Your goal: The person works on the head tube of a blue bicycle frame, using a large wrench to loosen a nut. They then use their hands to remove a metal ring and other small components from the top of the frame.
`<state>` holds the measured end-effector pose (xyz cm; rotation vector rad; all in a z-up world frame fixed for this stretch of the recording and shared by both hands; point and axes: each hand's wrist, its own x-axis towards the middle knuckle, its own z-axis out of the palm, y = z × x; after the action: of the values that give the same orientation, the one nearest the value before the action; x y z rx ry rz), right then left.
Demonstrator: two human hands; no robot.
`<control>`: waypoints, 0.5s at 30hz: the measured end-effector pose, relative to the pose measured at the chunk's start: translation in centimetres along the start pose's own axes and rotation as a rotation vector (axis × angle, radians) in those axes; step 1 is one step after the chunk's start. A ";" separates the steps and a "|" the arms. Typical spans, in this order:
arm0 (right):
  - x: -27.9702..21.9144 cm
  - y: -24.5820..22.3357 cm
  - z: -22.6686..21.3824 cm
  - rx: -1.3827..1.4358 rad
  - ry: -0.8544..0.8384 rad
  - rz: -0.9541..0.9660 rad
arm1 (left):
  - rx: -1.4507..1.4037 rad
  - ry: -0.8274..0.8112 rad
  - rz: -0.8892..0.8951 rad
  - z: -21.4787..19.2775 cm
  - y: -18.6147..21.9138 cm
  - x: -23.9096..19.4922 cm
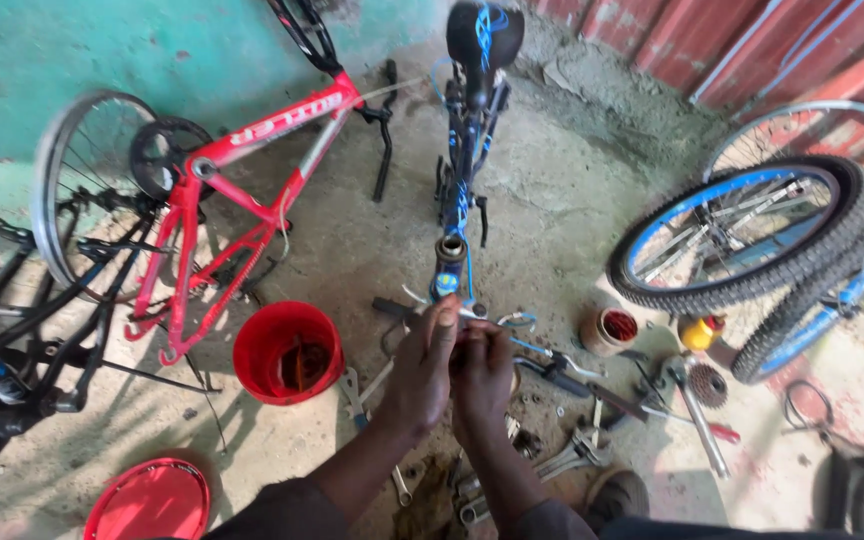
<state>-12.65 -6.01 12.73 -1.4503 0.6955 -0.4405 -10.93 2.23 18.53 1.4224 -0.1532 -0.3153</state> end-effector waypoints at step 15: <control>14.1 10.5 -8.3 0.064 0.178 0.304 | 1.016 -0.012 0.585 3.3 -15.1 11.7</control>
<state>-9.28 -20.45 0.23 -1.2295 1.0186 -0.3532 -2.67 -6.23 3.13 2.2747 -0.8059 0.2993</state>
